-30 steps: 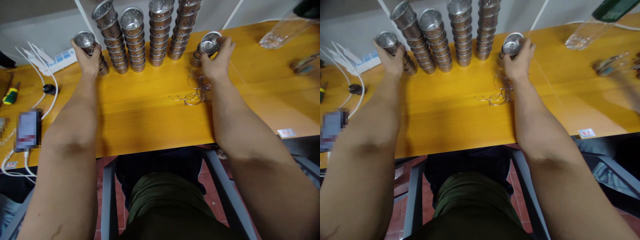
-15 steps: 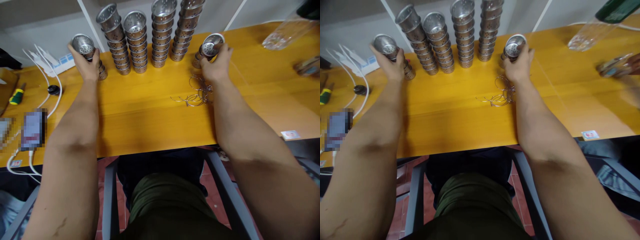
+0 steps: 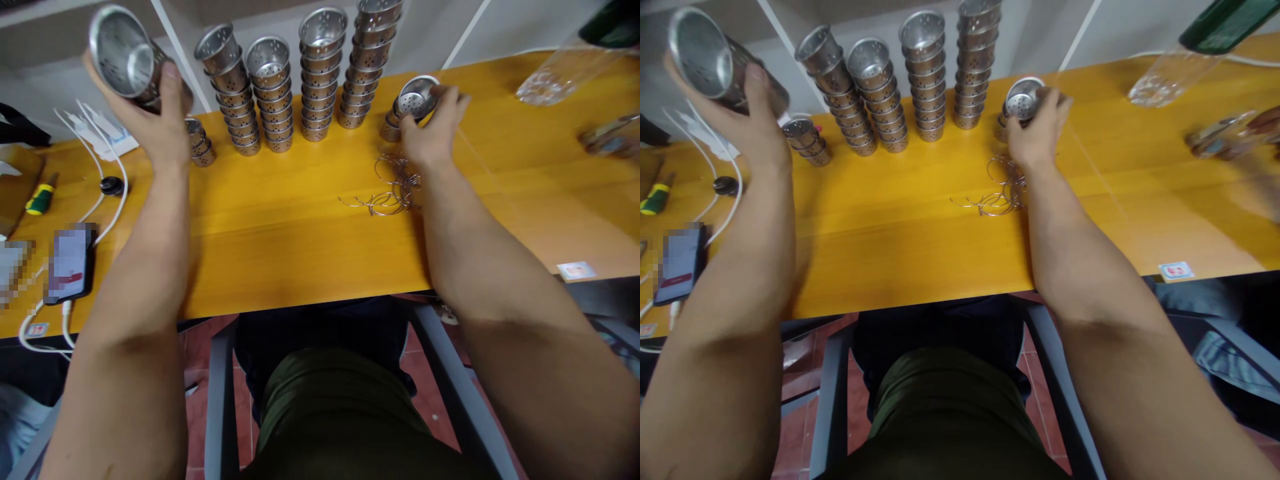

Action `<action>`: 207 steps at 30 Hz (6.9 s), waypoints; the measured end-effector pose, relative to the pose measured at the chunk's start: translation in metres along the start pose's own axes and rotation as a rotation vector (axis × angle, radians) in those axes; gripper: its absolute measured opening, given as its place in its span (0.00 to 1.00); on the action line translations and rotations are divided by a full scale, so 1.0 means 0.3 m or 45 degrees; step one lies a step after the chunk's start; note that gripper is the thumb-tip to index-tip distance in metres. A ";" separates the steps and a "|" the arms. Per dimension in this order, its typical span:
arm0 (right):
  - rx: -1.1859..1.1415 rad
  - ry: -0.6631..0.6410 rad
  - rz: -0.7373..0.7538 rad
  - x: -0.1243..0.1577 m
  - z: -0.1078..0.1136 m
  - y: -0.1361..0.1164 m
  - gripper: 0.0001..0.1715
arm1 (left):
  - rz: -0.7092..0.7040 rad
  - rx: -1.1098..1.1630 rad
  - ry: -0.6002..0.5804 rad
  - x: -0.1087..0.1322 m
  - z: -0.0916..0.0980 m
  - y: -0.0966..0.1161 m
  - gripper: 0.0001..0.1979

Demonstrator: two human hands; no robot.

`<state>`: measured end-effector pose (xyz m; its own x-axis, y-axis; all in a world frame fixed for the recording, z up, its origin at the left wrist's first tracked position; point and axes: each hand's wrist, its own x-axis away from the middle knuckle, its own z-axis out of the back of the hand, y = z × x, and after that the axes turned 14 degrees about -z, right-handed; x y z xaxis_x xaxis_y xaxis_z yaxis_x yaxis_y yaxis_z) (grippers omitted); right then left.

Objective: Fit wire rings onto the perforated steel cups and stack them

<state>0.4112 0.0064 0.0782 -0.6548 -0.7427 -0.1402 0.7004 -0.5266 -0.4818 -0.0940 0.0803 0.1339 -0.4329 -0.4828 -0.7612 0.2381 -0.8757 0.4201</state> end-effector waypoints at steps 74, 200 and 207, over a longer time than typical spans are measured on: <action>-0.429 -0.840 0.595 0.356 0.055 -0.157 0.45 | 0.064 0.401 0.118 0.331 -0.468 0.082 0.49; -0.662 -0.467 1.512 0.462 -0.040 -0.153 0.34 | -0.163 0.214 0.052 0.319 -0.526 0.152 0.56; -0.677 -0.503 1.501 0.473 -0.065 -0.157 0.39 | -0.252 0.276 0.066 0.319 -0.524 0.153 0.49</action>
<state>0.2798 -0.0660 0.0642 0.4426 -0.7536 -0.4860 0.5314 0.6570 -0.5348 0.0123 -0.0061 0.0027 -0.4063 -0.3070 -0.8606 -0.0398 -0.9350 0.3523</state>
